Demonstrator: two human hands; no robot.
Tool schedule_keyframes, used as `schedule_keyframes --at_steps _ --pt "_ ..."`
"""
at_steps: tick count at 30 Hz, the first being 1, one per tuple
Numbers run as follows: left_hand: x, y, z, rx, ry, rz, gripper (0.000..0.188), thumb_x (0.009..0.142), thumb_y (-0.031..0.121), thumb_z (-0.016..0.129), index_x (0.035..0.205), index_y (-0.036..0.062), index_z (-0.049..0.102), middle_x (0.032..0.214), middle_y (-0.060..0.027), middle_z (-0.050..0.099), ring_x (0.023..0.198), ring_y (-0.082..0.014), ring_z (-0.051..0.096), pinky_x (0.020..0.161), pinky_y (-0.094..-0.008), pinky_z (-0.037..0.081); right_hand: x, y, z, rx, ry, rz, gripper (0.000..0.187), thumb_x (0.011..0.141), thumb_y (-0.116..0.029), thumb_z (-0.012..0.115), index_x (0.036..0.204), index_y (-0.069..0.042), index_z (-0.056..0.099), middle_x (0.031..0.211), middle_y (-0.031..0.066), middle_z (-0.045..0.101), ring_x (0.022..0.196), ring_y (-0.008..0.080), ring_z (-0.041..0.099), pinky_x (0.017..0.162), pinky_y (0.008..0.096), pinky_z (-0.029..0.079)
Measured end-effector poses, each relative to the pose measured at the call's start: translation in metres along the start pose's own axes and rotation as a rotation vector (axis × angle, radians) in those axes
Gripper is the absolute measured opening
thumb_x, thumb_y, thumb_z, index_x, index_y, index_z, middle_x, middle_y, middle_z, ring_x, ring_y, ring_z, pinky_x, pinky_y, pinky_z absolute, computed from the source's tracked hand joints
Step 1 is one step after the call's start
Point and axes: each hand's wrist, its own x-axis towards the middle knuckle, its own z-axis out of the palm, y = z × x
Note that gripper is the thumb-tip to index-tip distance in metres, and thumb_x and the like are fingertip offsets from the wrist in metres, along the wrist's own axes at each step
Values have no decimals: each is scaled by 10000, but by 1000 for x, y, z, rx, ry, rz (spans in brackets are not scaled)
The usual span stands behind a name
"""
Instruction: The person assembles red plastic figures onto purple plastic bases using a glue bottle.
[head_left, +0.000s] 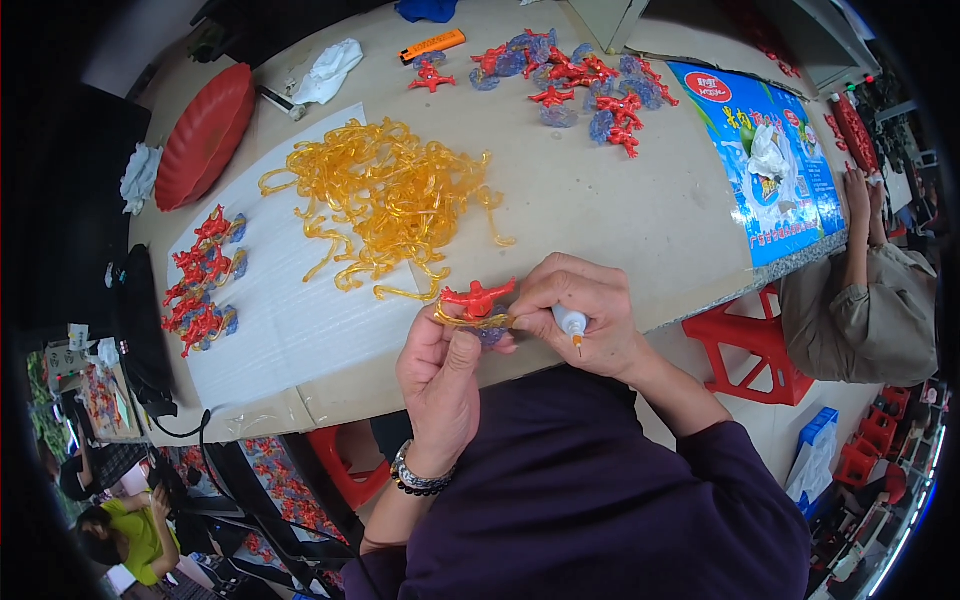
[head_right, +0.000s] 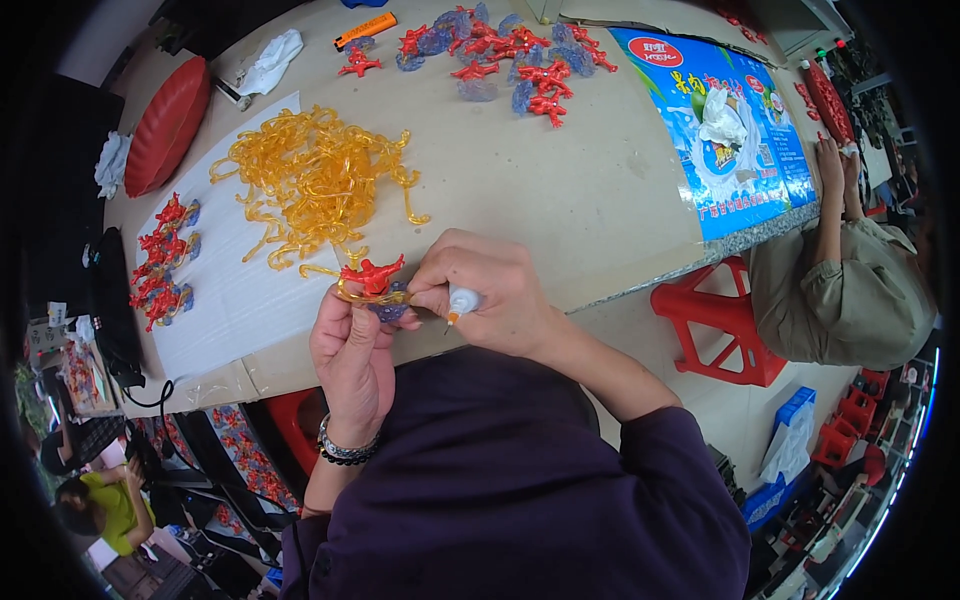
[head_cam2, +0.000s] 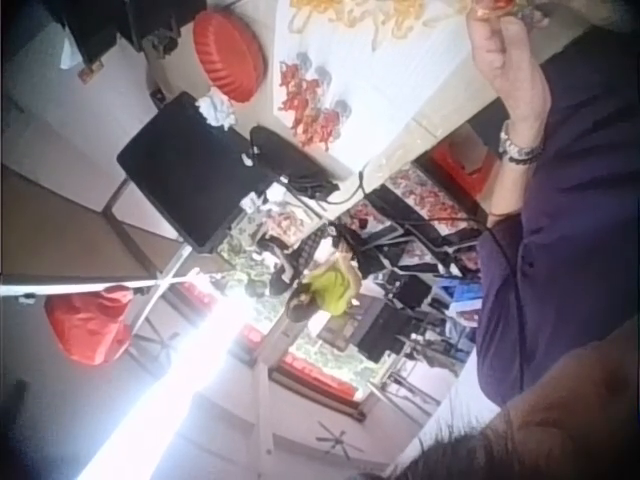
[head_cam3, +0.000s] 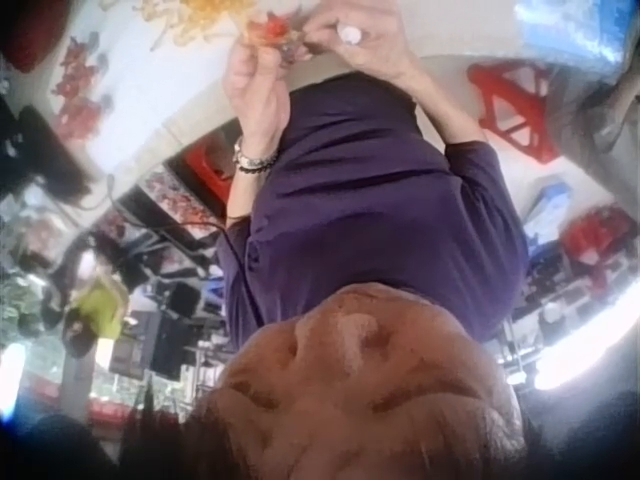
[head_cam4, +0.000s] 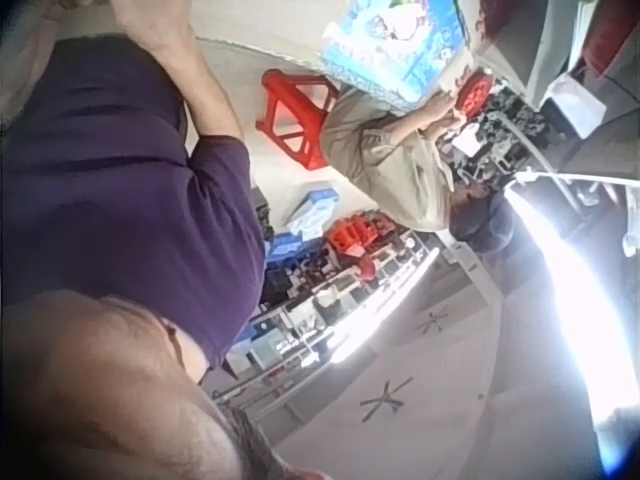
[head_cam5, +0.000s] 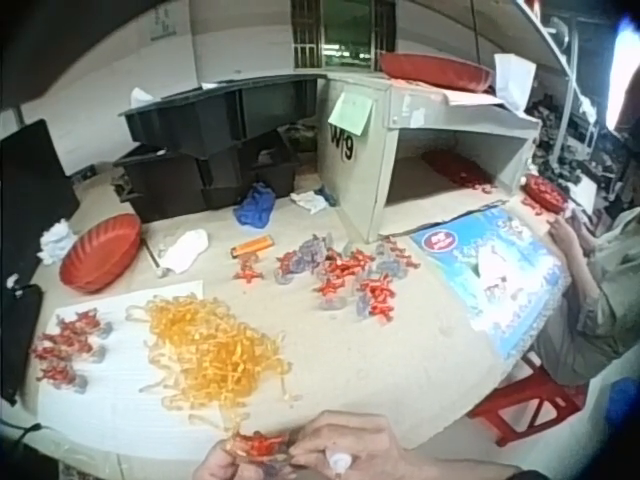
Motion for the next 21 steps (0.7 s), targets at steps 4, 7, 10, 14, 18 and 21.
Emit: schedule_keyframes --at_steps 4,7,10,14,18,21 --pt "-1 -2 -2 19 -24 27 316 943 188 572 1166 -19 489 1069 -112 620 906 -156 612 806 -320 512 -1 -1 0 -29 -4 -48 144 716 -8 766 817 -10 663 756 91 611 629 169 596 540 262 459" --pt "-1 -4 -2 13 -18 64 302 933 157 584 1160 -20 493 1128 -128 594 929 -161 603 799 -322 517 -1 -2 0 -66 -1 -119 162 703 8 766 831 -8 668 760 98 607 618 172 589 526 263 456" --pt "-1 -5 -3 -2 -33 97 280 930 135 585 1148 -18 500 1177 -138 562 952 -166 595 789 -324 522 0 -8 3 -50 13 -109 159 668 68 718 789 -10 650 758 86 595 623 190 599 526 286 470" --pt "-3 -4 -3 -31 -26 87 263 931 128 580 1139 -14 504 1177 -140 553 963 -167 588 768 -316 520 1 -13 4 -45 2 -125 161 663 65 719 789 -10 653 759 89 593 623 191 599 527 290 474" --pt "-2 -3 -6 -80 -61 73 271 938 148 572 1145 -10 497 1165 -130 540 951 -155 570 757 -308 497 3 -15 4 -26 -22 -135 170 659 61 722 799 -10 657 761 92 594 619 195 599 522 286 475" --pt "-1 -2 -6 -138 -92 38 276 948 174 556 1150 -3 492 1154 -119 530 923 -144 556 759 -303 475 5 -15 5 -22 -14 -152 175 660 59 726 807 -8 658 760 93 596 617 195 600 521 281 474"
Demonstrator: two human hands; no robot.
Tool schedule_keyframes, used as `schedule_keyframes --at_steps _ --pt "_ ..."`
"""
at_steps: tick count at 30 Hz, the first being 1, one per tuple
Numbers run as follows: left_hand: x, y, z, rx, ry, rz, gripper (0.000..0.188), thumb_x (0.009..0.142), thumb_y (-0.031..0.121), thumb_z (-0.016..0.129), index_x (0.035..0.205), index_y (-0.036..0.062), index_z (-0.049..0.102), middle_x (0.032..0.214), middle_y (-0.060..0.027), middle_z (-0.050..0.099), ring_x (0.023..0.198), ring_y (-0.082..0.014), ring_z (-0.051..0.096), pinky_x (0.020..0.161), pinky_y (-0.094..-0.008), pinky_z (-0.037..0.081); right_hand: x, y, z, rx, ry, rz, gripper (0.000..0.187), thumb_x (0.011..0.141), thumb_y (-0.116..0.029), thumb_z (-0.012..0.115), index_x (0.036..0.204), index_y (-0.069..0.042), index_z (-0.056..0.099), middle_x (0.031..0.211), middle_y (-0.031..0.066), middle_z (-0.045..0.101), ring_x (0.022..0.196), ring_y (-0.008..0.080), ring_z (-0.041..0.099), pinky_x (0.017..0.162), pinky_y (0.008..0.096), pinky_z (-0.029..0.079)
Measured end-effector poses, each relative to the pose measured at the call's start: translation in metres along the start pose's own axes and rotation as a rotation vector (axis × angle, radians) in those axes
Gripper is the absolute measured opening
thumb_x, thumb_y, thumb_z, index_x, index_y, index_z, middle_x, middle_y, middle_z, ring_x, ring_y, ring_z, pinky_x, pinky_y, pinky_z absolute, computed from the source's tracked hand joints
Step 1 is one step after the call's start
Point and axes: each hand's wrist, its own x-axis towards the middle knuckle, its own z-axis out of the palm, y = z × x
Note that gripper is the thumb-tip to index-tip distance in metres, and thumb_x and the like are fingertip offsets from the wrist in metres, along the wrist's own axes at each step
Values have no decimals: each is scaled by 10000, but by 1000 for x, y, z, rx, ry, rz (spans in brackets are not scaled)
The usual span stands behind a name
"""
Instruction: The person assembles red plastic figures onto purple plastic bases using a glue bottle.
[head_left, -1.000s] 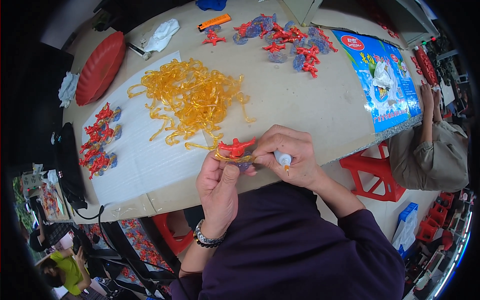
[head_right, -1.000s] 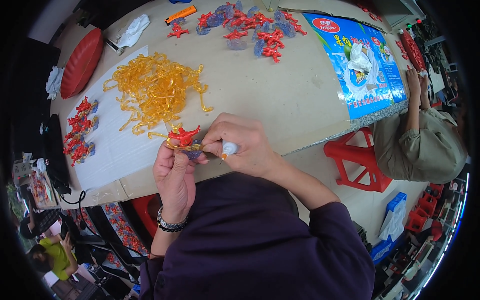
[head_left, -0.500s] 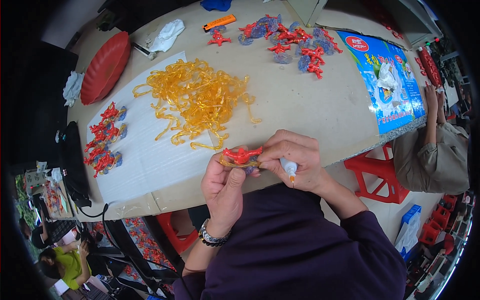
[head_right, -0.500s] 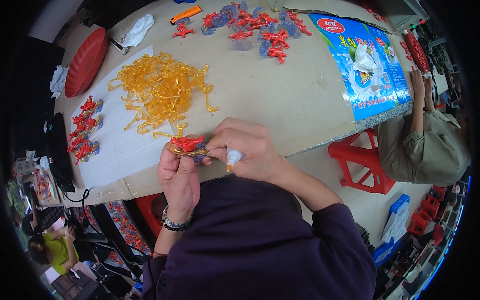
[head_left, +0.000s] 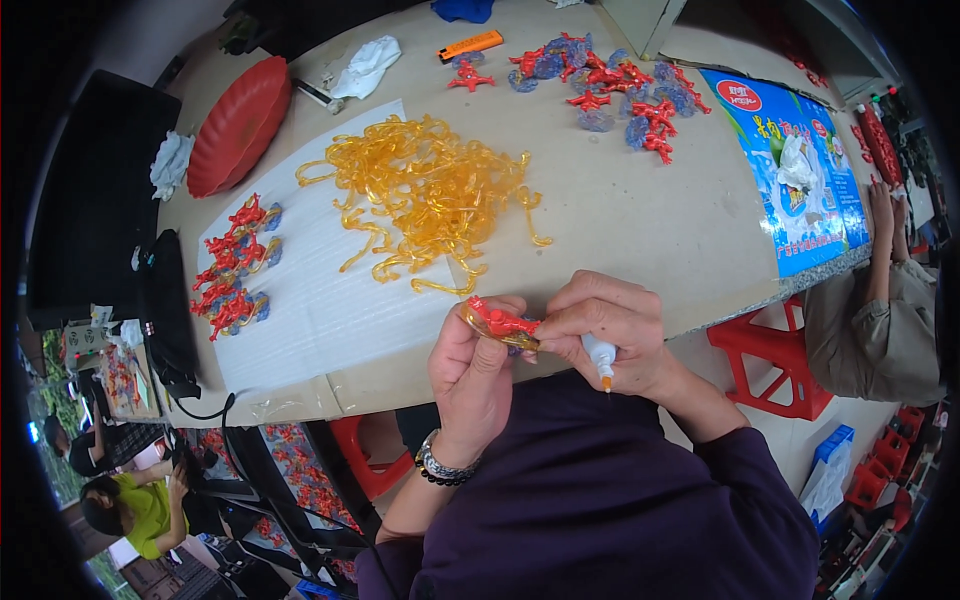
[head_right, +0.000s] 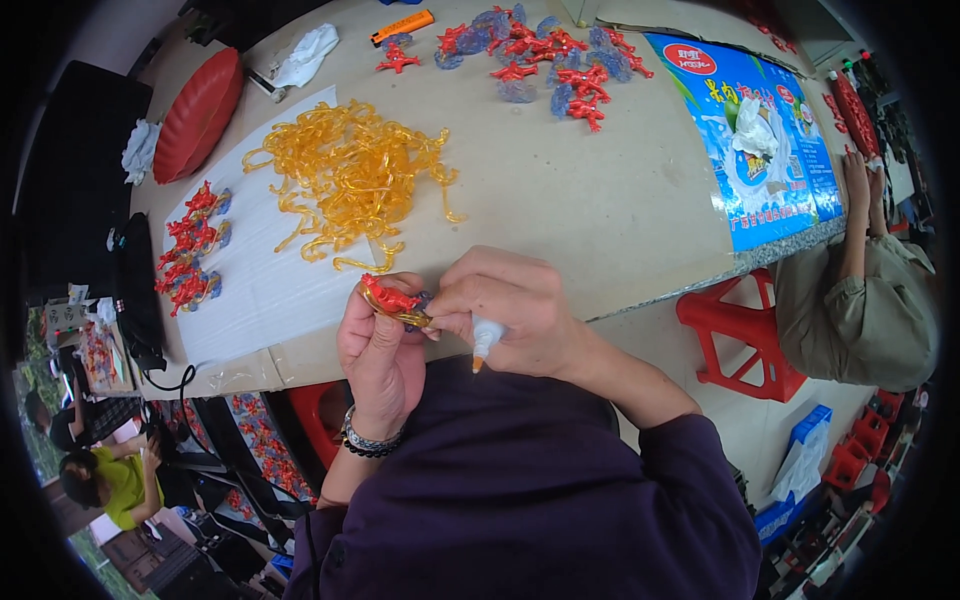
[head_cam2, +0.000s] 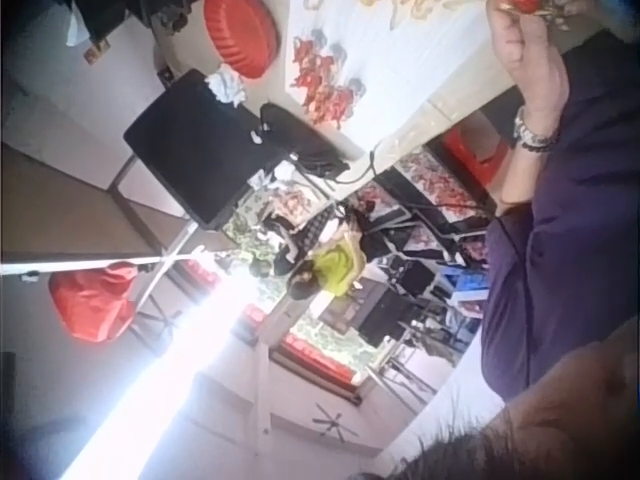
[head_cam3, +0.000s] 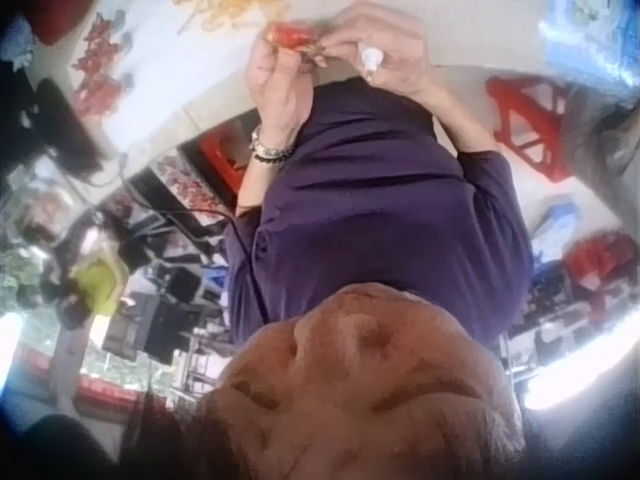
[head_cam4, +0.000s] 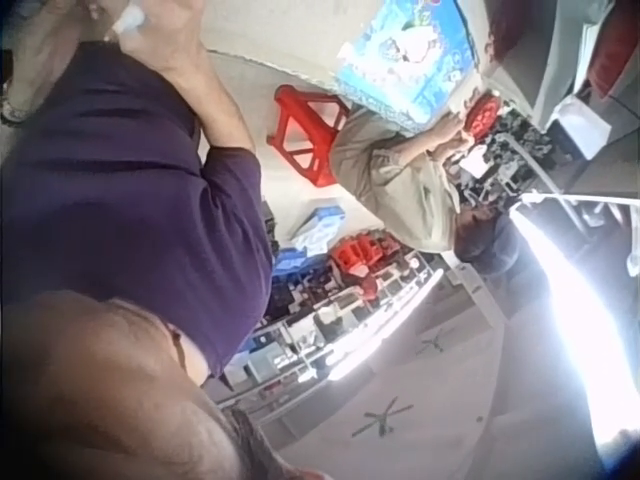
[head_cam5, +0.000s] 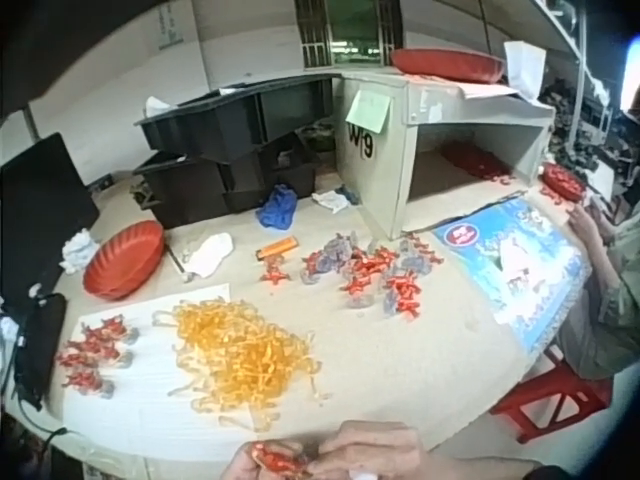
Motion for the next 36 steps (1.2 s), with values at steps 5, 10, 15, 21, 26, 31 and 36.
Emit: schedule_keyframes --at_steps 5,10,15,21,26,31,36 --pt "-2 7 2 -63 36 -36 284 960 215 532 1160 16 494 1142 -113 533 892 -140 546 748 -293 463 2 0 0 24 10 -30 169 695 38 748 841 -15 682 767 96 614 610 170 573 519 264 441" --pt "-1 10 -2 -154 101 -19 290 966 231 519 1171 27 496 1098 -96 560 864 -138 539 726 -284 451 2 -4 -3 -64 41 25 117 705 23 725 805 -4 671 754 112 611 608 184 570 535 274 439" --pt "5 29 -19 -83 149 95 296 964 229 525 1180 29 497 1113 -87 563 848 -130 533 713 -283 442 -1 -4 -11 -48 67 71 126 692 43 729 781 -19 666 745 102 617 626 192 592 548 268 454" --pt "18 69 -71 281 387 452 269 945 194 560 1137 8 539 1009 -59 597 800 -106 526 675 -253 429 6 -1 -22 -52 110 120 101 705 46 714 759 -16 656 740 96 618 657 191 598 574 278 461" --pt "31 98 -120 710 626 451 171 945 158 564 1074 54 604 968 23 615 816 -31 509 690 -206 417 6 8 -29 -81 159 144 94 701 11 718 767 -5 653 737 99 616 647 181 591 576 277 446" --pt "40 114 -146 910 659 443 80 934 81 559 942 23 613 836 30 568 747 -43 447 688 -201 369 13 17 -48 -98 202 187 89 706 18 706 777 -9 659 752 78 625 693 173 604 609 276 455" --pt "45 123 -157 1037 636 430 131 931 95 574 986 -16 617 877 -7 600 783 -68 484 718 -211 387 53 34 -88 -363 231 132 99 739 -2 688 834 -11 662 808 78 641 743 192 618 664 294 476"
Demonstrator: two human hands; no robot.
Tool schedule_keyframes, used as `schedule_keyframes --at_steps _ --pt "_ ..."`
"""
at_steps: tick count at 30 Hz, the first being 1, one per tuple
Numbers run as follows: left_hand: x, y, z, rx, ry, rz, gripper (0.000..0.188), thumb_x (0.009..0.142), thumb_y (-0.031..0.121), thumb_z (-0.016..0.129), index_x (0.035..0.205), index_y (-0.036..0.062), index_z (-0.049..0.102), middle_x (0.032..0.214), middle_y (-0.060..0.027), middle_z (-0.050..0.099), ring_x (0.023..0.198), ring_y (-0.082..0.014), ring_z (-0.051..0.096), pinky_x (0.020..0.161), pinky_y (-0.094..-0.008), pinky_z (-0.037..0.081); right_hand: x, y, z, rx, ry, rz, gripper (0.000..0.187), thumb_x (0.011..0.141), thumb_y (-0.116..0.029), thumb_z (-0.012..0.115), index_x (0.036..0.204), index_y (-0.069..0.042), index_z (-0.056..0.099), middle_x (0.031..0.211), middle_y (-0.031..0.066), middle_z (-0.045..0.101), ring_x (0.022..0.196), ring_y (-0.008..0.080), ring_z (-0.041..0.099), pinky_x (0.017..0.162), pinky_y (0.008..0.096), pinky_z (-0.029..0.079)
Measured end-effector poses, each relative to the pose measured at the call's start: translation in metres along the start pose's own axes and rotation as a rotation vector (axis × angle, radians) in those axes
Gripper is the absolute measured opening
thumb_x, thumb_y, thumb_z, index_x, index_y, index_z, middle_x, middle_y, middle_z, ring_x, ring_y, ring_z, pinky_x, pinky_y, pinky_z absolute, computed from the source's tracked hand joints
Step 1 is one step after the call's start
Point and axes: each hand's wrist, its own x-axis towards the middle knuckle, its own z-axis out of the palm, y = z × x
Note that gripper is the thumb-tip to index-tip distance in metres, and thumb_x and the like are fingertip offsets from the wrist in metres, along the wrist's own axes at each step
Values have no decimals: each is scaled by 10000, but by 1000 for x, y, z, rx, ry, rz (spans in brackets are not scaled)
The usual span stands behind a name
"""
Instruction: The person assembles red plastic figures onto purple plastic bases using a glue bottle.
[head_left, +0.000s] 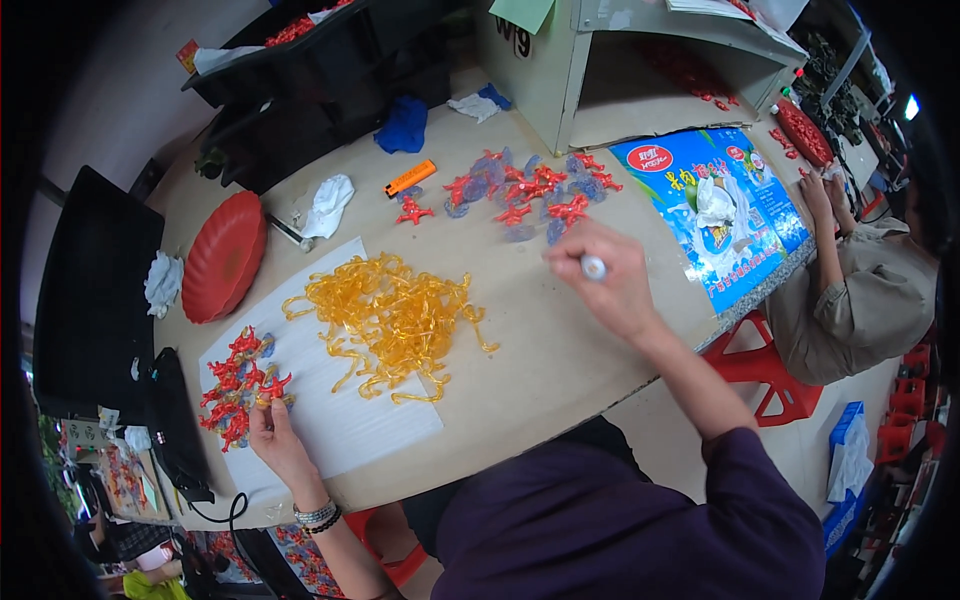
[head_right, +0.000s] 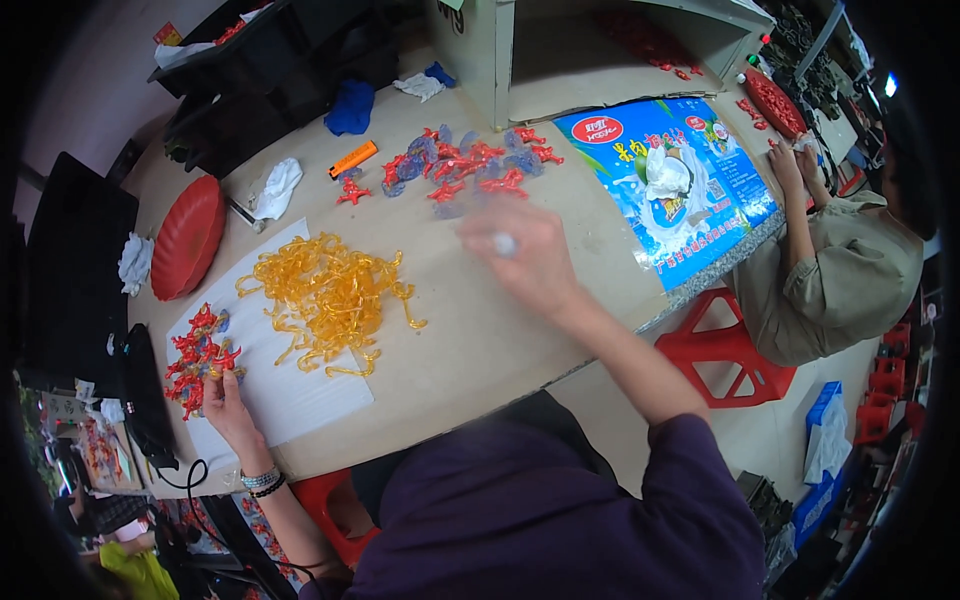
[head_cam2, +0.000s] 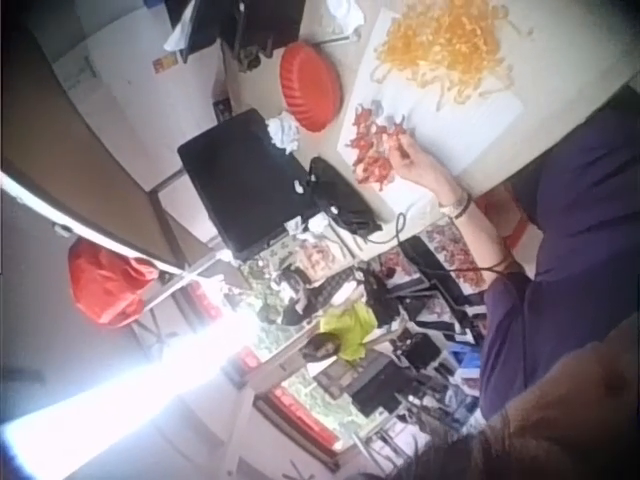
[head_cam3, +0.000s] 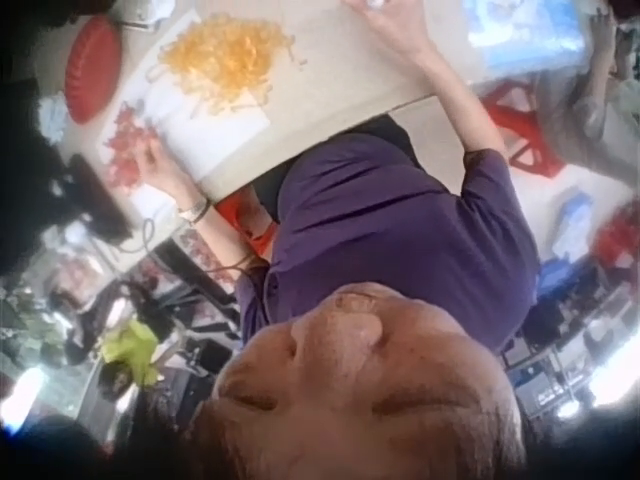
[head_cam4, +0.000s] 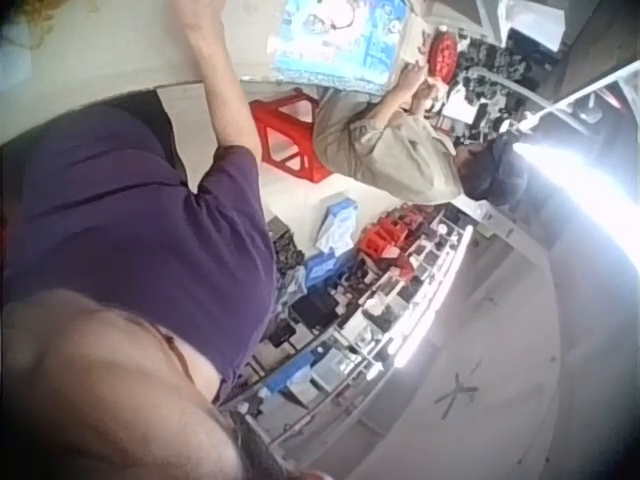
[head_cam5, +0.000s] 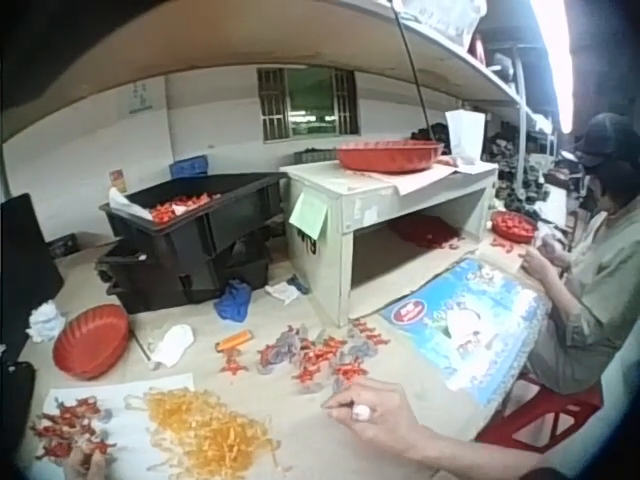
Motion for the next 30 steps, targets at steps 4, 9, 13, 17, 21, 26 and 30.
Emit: schedule_keyframes --at_steps 4,9,13,17,21,26,30 --pt "-3 7 1 5 29 -8 131 928 104 582 952 -20 619 856 -7 599 772 -72 479 710 -216 390 67 9 13 -199 -172 -123 188 750 -3 672 933 -44 680 942 82 662 902 225 623 791 337 492" --pt "-4 5 0 73 48 -17 139 920 112 594 907 -26 609 826 -15 596 743 -75 480 694 -221 396 129 48 56 -382 -506 -242 330 755 -91 681 1085 -106 671 1168 76 616 1148 235 521 957 385 413" --pt "-9 -2 -7 64 100 5 138 905 73 598 995 -31 580 823 -17 589 736 -81 495 704 -225 413 162 50 94 -436 -777 -226 453 732 -146 699 1180 -188 644 1268 42 573 1207 229 488 995 411 384" --pt "-12 -5 -9 46 179 -16 267 884 23 597 1128 -36 505 859 -24 567 767 -88 508 721 -224 430 173 47 107 -386 -859 -218 456 728 -135 693 1176 -209 646 1263 39 575 1190 237 501 968 399 417" --pt "-15 -16 -13 66 132 48 346 865 1 589 1187 -45 469 894 -37 553 815 -93 510 727 -231 437 175 54 102 -581 -1053 -116 410 713 -190 695 1122 -180 663 1193 96 594 1133 277 537 945 418 438" --pt "-14 -63 -42 76 187 68 397 844 53 616 1204 -38 478 930 -55 509 836 -127 468 726 -247 408 167 60 76 -412 -933 18 366 671 -157 685 1032 -209 710 1059 45 663 1059 233 586 860 398 481" --pt "-62 65 6 264 319 203 379 916 230 593 1166 -46 527 1183 -256 556 1006 -355 565 854 -448 456 158 57 51 -397 -879 116 366 656 -143 674 1010 -220 728 980 23 691 1001 215 613 811 365 488"
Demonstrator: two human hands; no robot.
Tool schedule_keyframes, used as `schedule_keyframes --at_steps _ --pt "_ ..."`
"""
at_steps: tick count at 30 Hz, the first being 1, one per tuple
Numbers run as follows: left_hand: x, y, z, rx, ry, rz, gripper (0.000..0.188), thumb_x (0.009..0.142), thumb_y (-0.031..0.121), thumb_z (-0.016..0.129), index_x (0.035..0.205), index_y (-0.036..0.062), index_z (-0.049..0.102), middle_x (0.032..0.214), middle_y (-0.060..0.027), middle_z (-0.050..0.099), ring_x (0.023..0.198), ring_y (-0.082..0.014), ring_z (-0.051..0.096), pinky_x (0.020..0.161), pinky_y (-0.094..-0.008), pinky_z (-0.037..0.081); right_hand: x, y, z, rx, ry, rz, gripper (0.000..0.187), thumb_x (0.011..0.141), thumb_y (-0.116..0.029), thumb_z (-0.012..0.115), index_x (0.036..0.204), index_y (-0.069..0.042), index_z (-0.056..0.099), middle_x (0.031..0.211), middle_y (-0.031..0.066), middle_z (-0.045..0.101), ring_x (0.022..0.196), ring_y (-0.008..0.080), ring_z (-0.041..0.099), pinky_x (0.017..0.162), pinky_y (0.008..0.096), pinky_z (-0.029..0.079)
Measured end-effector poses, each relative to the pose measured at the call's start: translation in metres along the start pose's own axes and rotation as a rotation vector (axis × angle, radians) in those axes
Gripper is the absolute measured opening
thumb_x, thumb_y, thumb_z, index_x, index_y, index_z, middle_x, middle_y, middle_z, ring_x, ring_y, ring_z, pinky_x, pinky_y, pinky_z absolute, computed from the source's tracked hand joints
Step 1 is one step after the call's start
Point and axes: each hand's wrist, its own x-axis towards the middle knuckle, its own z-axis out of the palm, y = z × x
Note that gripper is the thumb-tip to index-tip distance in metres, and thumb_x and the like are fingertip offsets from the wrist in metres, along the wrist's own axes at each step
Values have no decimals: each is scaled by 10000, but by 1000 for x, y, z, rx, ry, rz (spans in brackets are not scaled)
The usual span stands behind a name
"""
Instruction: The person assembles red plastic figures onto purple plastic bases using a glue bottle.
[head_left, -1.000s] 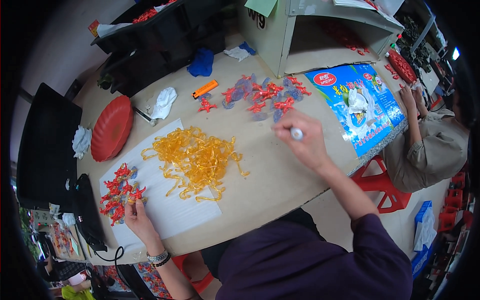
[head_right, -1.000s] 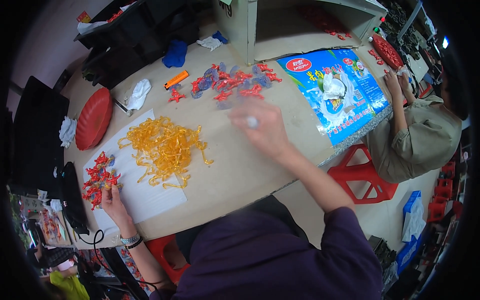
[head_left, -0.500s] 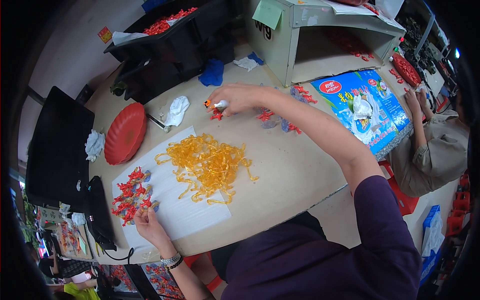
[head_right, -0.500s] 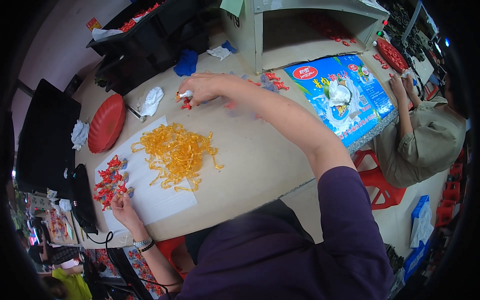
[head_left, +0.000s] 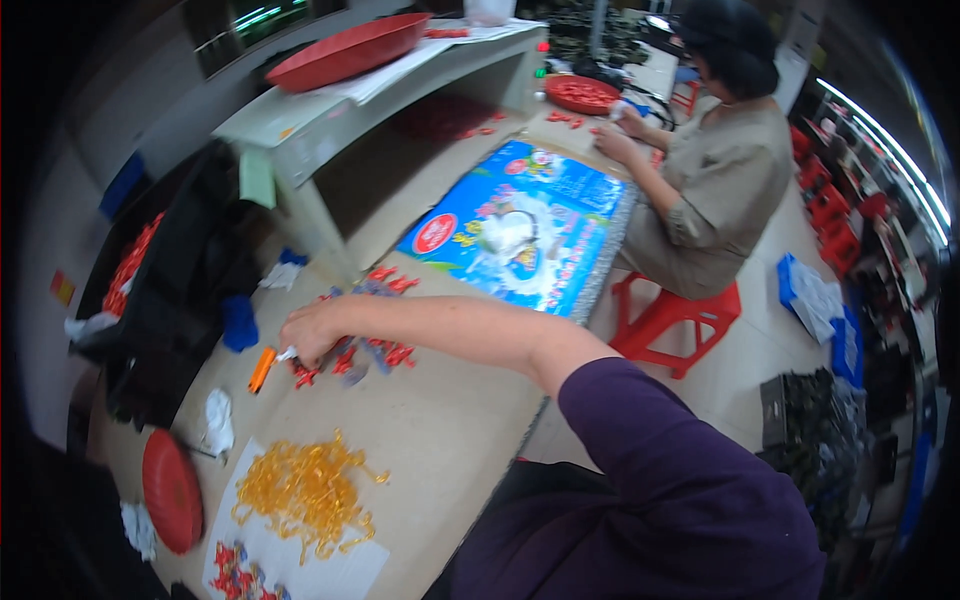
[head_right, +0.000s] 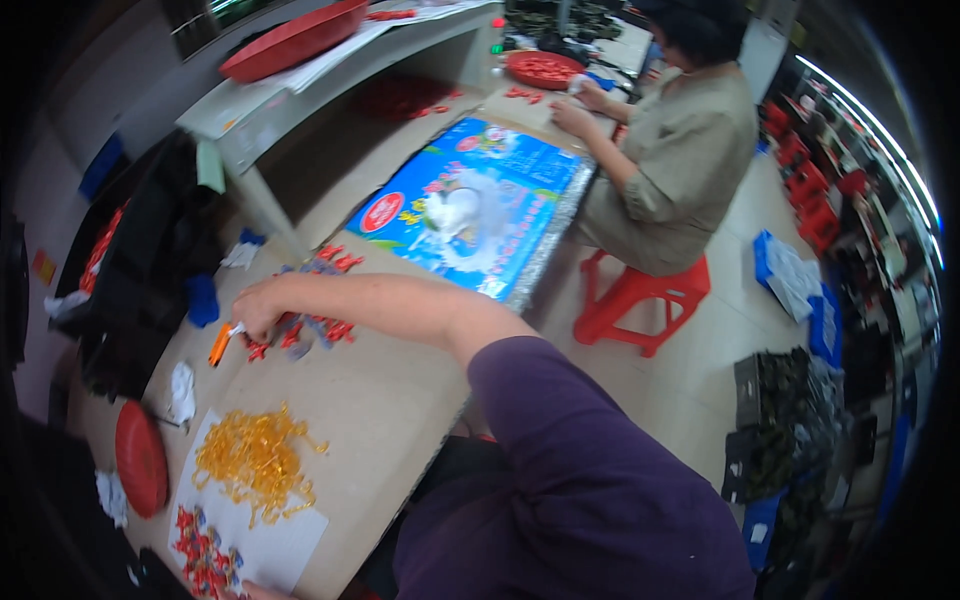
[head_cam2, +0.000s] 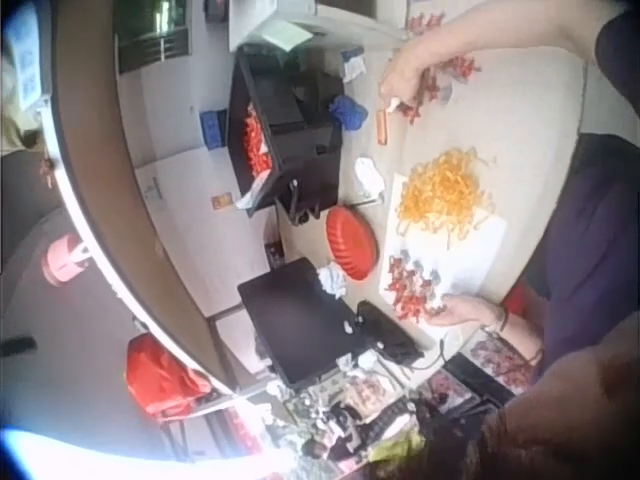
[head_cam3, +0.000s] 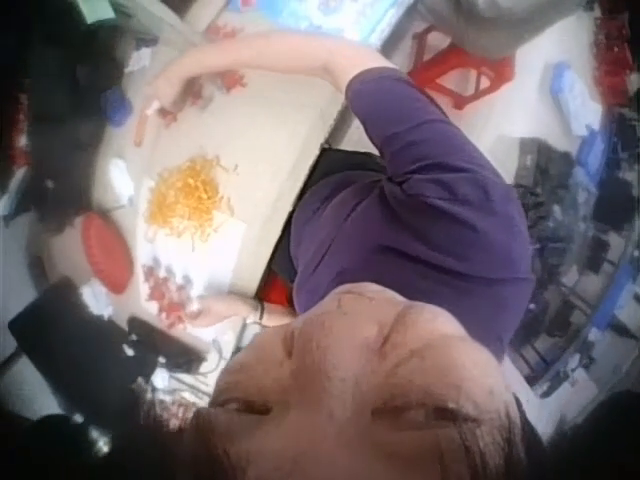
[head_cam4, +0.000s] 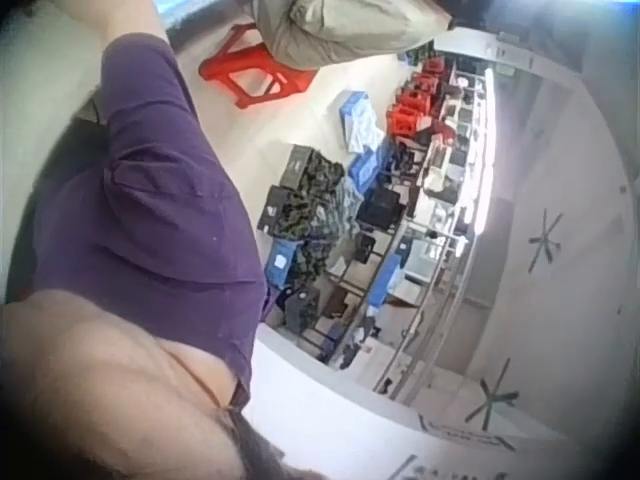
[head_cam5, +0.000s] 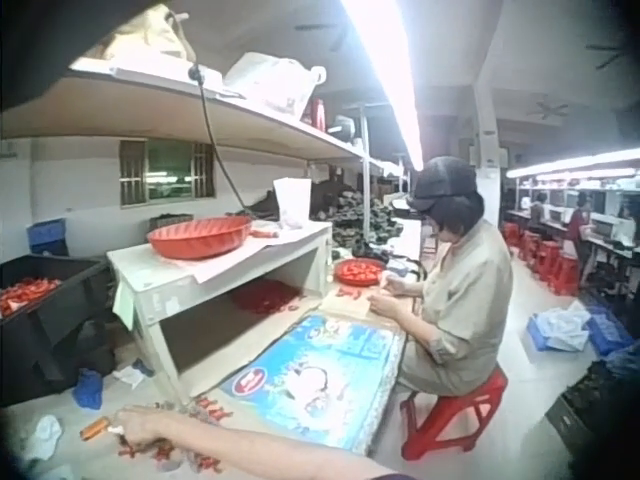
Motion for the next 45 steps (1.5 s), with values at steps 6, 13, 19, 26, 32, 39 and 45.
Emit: schedule_keyframes --at_steps 6,13,19,26,32,39,45 --pt "-28 34 27 107 -180 394 375 885 226 649 1128 -42 548 1110 -220 556 1033 -359 526 922 -487 403 -40 6 10 17 118 48 282 677 -135 641 938 -188 734 955 24 694 964 233 617 758 455 451" --pt "-44 39 71 231 -615 729 660 837 446 670 1270 -25 505 1288 -261 489 1195 -410 441 1002 -535 337 -76 -20 20 72 4 -39 280 693 -123 646 960 -151 725 993 85 675 947 263 622 777 431 480" --pt "-40 47 72 246 -805 581 780 823 544 631 1328 -26 461 1362 -274 432 1262 -434 386 1052 -544 280 -53 23 2 -32 445 -52 348 679 -92 615 1007 -152 718 990 105 670 960 285 622 809 402 499" --pt "-50 30 54 165 -727 557 587 776 151 703 1293 -15 478 1237 -261 522 1179 -419 445 1030 -463 315 -33 37 14 -161 239 138 382 657 -147 608 1029 -102 686 879 157 674 853 309 654 758 414 526" --pt "-46 37 57 88 -734 407 671 637 2 770 1260 12 523 1213 -181 561 1134 -364 498 938 -406 427 -81 18 18 136 235 257 346 803 -170 651 1134 -68 636 1092 95 646 853 198 641 817 322 504" --pt "-43 31 44 117 -600 311 656 628 90 801 1221 -8 537 1154 -200 571 1105 -383 492 954 -430 394 -91 7 32 67 351 108 328 831 -132 594 1155 -87 623 1111 86 646 1000 199 611 866 315 476" --pt "-40 23 36 136 -642 353 489 620 109 818 1033 -4 583 989 -153 601 957 -328 505 862 -387 393 -120 -43 40 65 739 -73 237 842 -114 572 1061 -66 650 934 86 660 769 151 614 715 289 502"
